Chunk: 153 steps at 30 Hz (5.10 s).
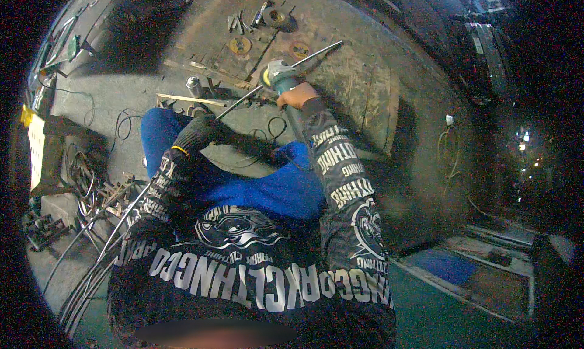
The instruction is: The person sits on the floor and uses an angle grinder to smooth a long metal rod, holding it with the left hand and moving the grinder along its length. Sparks are visible as the grinder contacts the metal surface.
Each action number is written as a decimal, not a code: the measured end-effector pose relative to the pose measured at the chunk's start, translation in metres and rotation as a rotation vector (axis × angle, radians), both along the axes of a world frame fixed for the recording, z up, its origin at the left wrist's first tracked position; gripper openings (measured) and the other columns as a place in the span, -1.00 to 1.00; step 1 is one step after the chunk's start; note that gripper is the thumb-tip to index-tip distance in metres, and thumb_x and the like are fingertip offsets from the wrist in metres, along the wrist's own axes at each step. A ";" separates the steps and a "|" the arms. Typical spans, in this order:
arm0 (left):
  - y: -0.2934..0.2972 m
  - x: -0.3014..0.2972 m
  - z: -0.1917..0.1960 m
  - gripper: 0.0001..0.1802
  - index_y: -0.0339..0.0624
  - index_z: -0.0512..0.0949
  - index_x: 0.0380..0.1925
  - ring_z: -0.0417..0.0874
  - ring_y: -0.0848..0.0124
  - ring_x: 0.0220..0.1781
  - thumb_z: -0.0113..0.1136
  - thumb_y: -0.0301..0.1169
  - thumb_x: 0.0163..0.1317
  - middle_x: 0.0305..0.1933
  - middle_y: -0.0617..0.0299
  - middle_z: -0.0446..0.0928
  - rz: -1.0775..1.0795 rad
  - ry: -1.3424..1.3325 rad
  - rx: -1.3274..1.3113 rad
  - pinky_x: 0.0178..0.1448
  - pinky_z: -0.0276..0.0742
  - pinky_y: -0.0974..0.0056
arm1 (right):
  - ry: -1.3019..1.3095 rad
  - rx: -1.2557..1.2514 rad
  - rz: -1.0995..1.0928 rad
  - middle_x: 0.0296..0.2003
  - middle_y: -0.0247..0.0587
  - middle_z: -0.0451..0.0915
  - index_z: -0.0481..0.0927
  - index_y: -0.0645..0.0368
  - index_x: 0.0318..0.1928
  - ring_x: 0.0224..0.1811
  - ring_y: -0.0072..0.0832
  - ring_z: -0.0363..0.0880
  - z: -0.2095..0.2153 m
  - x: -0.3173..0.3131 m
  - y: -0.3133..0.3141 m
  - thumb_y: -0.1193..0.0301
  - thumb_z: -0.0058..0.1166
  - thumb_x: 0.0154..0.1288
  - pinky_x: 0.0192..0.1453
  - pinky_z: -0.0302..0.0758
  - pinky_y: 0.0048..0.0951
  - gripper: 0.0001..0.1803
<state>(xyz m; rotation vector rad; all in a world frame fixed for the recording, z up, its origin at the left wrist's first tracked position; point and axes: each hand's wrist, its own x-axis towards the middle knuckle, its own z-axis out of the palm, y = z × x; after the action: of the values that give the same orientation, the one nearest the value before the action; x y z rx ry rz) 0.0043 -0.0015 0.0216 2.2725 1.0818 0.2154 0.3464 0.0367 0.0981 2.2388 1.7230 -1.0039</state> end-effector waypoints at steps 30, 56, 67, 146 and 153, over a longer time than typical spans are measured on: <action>-0.003 0.016 0.057 -0.67 -0.09 0.65 -0.02 0.70 -0.12 -0.14 0.15 -0.18 0.36 -0.22 -0.16 0.67 0.397 0.105 -0.422 -0.09 0.62 -0.09 | 0.168 0.043 -0.328 -0.22 -0.33 0.69 0.78 0.01 -0.35 -0.13 -0.39 0.57 -0.030 0.294 0.153 0.13 0.33 0.01 0.04 0.43 -0.34 -0.73; -0.005 0.001 0.031 -0.55 -0.35 0.62 -0.13 0.65 -0.19 0.02 0.01 -0.14 0.36 -0.11 -0.27 0.64 0.234 -0.064 -0.440 0.12 0.52 -0.13 | -0.109 0.071 0.278 -0.12 -0.06 0.75 0.76 -0.12 -0.13 -0.07 -0.11 0.72 -0.045 0.142 0.064 0.14 0.23 0.18 0.04 0.60 -0.24 -0.73; 0.007 0.000 0.006 -0.62 -0.29 0.62 -0.24 0.68 -0.11 -0.01 -0.03 -0.18 0.38 -0.14 -0.23 0.65 -0.028 0.049 -0.058 0.09 0.56 -0.13 | 0.065 0.094 0.120 -0.25 0.20 0.72 0.71 0.38 -0.30 -0.16 -0.03 0.73 0.001 -0.023 -0.005 0.02 0.51 -0.32 -0.02 0.61 -0.20 -0.33; -0.019 0.038 0.055 -0.84 -0.04 0.60 -0.30 0.67 -0.01 -0.35 0.27 -0.24 0.25 -0.41 0.07 0.60 0.542 0.239 0.048 -0.34 0.55 -0.06 | 0.077 0.148 -0.032 -0.12 -0.33 0.72 0.77 -0.10 -0.28 -0.03 -0.39 0.64 -0.047 0.309 0.170 0.22 0.15 0.20 0.15 0.47 -0.38 -0.82; -0.025 0.034 0.052 -0.77 -0.07 0.56 -0.37 0.67 -0.03 -0.40 0.23 -0.17 0.30 -0.49 0.04 0.59 0.538 0.147 0.054 -0.34 0.53 -0.09 | -0.334 0.002 0.258 -0.11 -0.17 0.74 0.81 -0.11 -0.27 -0.01 -0.31 0.66 -0.044 0.255 0.151 0.11 0.25 0.10 0.10 0.53 -0.29 -0.75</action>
<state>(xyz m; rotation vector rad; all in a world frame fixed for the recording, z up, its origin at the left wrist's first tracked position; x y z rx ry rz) 0.0379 -0.0264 0.0733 2.0210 1.7715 0.2965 0.6014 0.1877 0.0541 1.9788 1.7945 -0.5387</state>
